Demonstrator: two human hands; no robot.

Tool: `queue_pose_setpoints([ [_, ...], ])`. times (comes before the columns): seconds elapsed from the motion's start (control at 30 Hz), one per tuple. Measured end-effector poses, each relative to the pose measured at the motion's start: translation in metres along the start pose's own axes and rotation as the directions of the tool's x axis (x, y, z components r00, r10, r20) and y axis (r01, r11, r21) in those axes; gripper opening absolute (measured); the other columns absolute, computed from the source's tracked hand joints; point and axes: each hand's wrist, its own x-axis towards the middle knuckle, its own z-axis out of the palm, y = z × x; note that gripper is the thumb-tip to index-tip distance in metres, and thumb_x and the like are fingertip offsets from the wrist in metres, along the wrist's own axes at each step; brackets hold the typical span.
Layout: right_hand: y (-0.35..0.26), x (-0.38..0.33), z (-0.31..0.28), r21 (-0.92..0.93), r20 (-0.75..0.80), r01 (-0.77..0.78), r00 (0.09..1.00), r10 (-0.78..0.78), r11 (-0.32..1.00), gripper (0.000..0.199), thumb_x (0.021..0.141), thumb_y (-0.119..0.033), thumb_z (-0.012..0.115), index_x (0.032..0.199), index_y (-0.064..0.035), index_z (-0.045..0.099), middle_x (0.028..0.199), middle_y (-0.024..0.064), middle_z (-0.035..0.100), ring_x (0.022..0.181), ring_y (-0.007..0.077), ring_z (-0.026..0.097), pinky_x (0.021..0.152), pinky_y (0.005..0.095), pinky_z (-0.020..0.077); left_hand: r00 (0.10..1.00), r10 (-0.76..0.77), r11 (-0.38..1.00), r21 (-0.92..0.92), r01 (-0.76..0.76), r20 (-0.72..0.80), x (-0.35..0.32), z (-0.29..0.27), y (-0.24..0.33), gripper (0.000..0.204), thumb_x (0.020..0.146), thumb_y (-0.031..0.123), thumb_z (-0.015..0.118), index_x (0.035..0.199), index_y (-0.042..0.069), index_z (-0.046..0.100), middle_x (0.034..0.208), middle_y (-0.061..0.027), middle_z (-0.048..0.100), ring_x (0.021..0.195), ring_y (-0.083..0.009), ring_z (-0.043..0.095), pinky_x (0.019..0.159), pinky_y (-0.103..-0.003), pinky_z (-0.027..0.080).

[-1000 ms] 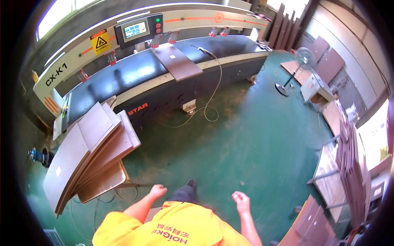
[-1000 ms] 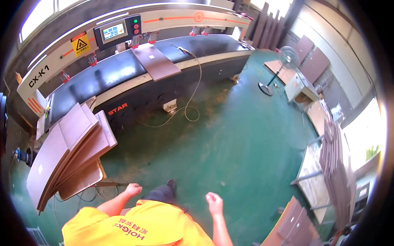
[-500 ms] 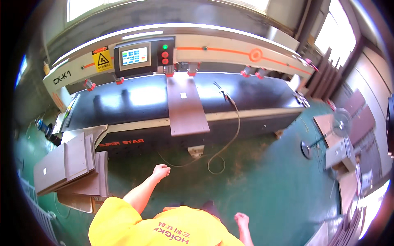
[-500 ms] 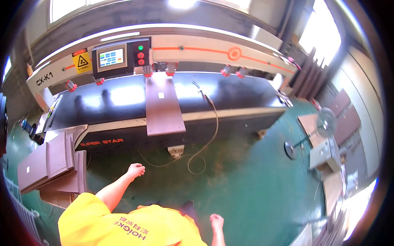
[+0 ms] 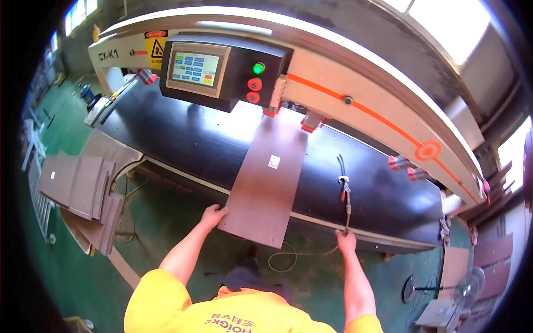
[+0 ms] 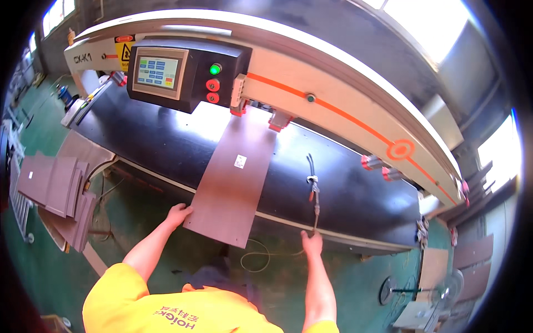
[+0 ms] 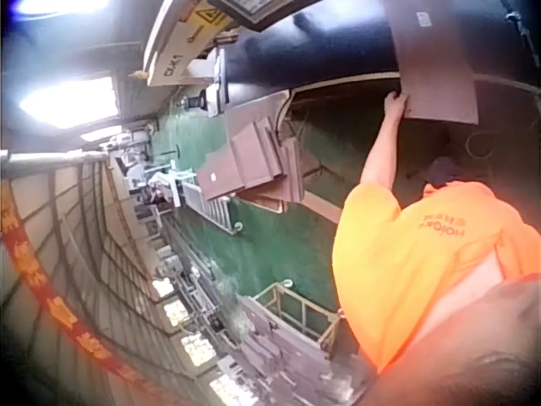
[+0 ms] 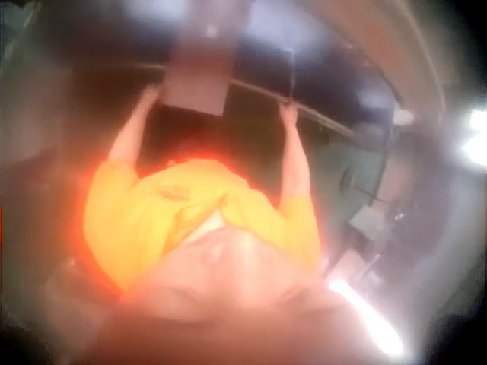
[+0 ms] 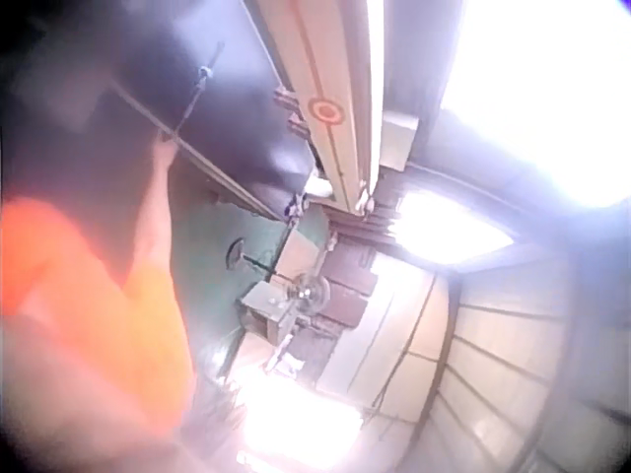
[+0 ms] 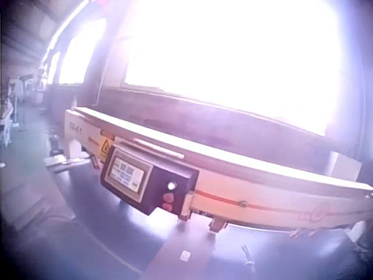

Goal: The person places a wood panel into an edge-banding machine, sprays it with a hand tool, and later stacks the panel onto a pile of similar wood panels.

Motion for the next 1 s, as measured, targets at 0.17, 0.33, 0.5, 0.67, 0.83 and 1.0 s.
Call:
queue_pose_setpoints([
  [0.17,-0.061,0.119,0.024,-0.170,0.036,-0.033,0.999,0.039,0.985,0.084,0.075,-0.053,0.069,0.133,0.0010,0.044,0.129,0.0278,0.049,0.121,0.0427,0.046,0.101,0.0483,0.0384,0.965,-0.262,0.952,-0.160,0.260,0.006,-0.007,0.027,0.054,0.043,0.085,0.031,0.066,0.106,-0.006,0.064,0.098,-0.0165,0.068,0.086,-0.0213,0.066,0.075,-0.034,0.052],
  [0.33,-0.076,0.176,0.052,-0.170,-0.005,0.037,0.999,-0.039,0.985,0.046,0.073,-0.039,0.071,0.094,-0.0012,0.057,0.097,0.0228,0.063,0.094,0.0393,0.061,0.081,0.0484,0.0486,0.944,-0.279,0.952,-0.178,0.248,-0.178,-0.032,0.049,0.049,0.042,0.085,0.030,0.067,0.105,-0.007,0.064,0.092,-0.0151,0.069,0.080,-0.0211,0.067,0.073,-0.034,0.052],
  [0.5,-0.069,0.124,0.015,0.150,0.212,0.519,0.814,-0.541,0.841,0.021,0.079,-0.019,0.061,0.086,-0.0012,0.055,0.075,0.0240,0.061,0.072,0.0452,0.061,0.063,0.0512,0.0476,0.867,-0.386,0.912,-0.272,0.307,-0.314,-0.097,0.088,0.036,0.040,0.085,0.030,0.068,0.101,-0.006,0.066,0.088,-0.0135,0.069,0.076,-0.0203,0.066,0.070,-0.033,0.052],
  [0.67,0.023,0.045,-0.117,-0.039,0.732,0.651,0.535,-0.422,0.758,0.018,0.076,-0.010,0.061,0.091,-0.0019,0.055,0.082,0.0231,0.062,0.081,0.0436,0.063,0.070,0.0460,0.0510,0.789,-0.430,0.868,-0.441,0.228,-0.439,-0.132,0.169,0.029,0.037,0.086,0.030,0.069,0.095,-0.005,0.066,0.085,-0.0122,0.069,0.073,-0.0181,0.064,0.068,-0.032,0.051],
  [0.83,0.147,0.060,-0.152,0.206,0.463,0.106,0.865,-0.193,0.973,0.033,0.075,-0.012,0.067,0.105,-0.0007,0.059,0.084,0.0185,0.066,0.075,0.0343,0.067,0.069,0.0388,0.0522,0.753,-0.473,0.823,-0.535,0.191,-0.458,-0.110,0.325,0.022,0.042,0.092,0.035,0.060,0.101,-0.006,0.064,0.090,-0.0139,0.068,0.077,-0.0209,0.065,0.069,-0.033,0.051],
  [1.0,0.145,0.032,-0.183,0.043,0.506,-0.002,0.862,-0.020,0.999,0.031,0.076,-0.016,0.070,0.099,-0.0007,0.057,0.082,0.0130,0.063,0.077,0.0261,0.062,0.072,0.0349,0.0488,0.810,-0.442,0.862,-0.067,0.502,0.385,-0.088,0.392,0.166,0.045,0.091,0.041,0.054,0.096,-0.003,0.063,0.083,-0.0186,0.068,0.056,-0.0222,0.065,0.055,-0.039,0.053],
])
